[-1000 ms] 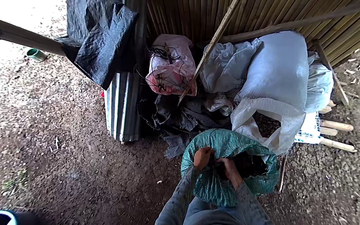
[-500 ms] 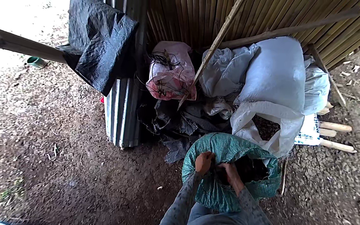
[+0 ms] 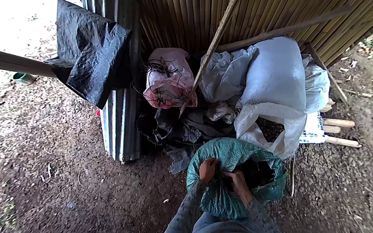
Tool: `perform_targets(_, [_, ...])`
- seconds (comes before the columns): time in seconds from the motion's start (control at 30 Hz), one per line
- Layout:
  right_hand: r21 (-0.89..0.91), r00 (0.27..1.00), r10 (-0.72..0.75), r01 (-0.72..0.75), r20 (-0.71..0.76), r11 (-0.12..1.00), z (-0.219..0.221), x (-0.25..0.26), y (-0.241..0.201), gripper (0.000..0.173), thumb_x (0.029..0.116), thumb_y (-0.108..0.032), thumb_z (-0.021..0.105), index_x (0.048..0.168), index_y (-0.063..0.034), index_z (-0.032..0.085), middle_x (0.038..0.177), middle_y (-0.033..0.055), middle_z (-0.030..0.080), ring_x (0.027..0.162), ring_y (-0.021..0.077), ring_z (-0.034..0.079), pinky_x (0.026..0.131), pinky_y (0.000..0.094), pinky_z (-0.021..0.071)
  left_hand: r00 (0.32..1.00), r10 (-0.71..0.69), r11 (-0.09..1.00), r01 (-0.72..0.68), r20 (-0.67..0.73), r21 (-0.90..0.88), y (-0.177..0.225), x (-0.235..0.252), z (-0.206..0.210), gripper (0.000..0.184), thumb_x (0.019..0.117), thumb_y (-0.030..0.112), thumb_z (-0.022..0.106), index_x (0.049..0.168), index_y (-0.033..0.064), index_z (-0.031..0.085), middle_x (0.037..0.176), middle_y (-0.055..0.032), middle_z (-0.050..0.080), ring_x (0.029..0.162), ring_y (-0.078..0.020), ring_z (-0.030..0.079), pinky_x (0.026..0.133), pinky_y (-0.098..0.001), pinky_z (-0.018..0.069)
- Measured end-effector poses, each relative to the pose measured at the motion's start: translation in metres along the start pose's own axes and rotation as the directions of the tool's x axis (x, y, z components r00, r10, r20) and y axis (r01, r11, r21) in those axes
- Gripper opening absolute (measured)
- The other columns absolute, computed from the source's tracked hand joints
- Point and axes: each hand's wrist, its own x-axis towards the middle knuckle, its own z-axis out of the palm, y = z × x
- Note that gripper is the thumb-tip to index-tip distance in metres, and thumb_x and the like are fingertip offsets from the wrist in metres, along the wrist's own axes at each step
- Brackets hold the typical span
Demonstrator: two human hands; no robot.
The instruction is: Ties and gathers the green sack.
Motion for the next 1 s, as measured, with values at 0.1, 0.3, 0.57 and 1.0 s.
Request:
perform_targets(0.1, [0.184,0.997,0.07,-0.076,0.039,0.98,0.006,-0.001,0.002,0.014,0.0893,0.012,0.064,0.101,0.0048,0.064,0.09,0.0103,0.069,0.074,0.0125,0.065,0.069,0.0276,0.057,1.0,0.005,1.0,-0.005,-0.019,-0.021,0.001,-0.001,0.0,0.038,0.1091,0.032,0.048,0.111,0.0034,0.074,0.109,-0.0171,0.072,0.108,-0.032,0.066,0.098,-0.0559,0.0472])
perform_targets(0.3, [-0.84,0.958,-0.142,0.286,0.248,0.462,0.002,-0.004,-0.025,0.027,0.0954,-0.005,0.061,0.109,0.0175,0.066,0.113,0.0337,0.067,0.116,0.0417,0.064,0.105,0.0513,0.0469,1.0,-0.028,0.999,0.029,-0.013,0.035,0.003,-0.003,0.006,0.039,0.1094,0.035,0.047,0.117,0.0069,0.073,0.116,-0.0162,0.072,0.114,-0.0323,0.067,0.101,-0.0579,0.0471])
perform_targets(0.57, [0.06,1.0,-0.03,0.029,0.011,0.998,0.001,-0.005,0.007,0.02,0.089,0.011,0.065,0.109,0.0083,0.065,0.099,0.0138,0.07,0.087,0.0149,0.067,0.08,0.03,0.0573,0.999,0.039,0.999,-0.039,-0.031,-0.008,-0.003,-0.003,0.003,0.038,0.1088,0.029,0.05,0.114,-0.0011,0.072,0.113,-0.0214,0.071,0.112,-0.0337,0.066,0.103,-0.0544,0.0465])
perform_targets(1.0, [-0.699,0.977,-0.21,0.18,0.043,0.693,0.023,0.001,-0.029,0.052,0.0884,-0.029,0.081,0.108,0.0163,0.064,0.11,0.0315,0.066,0.109,0.0401,0.064,0.1,0.0518,0.048,0.995,0.095,0.995,-0.096,-0.004,-0.026,-0.006,-0.003,0.004,0.038,0.109,0.028,0.049,0.117,-0.0008,0.072,0.113,-0.0219,0.071,0.112,-0.0343,0.067,0.102,-0.0556,0.0469])
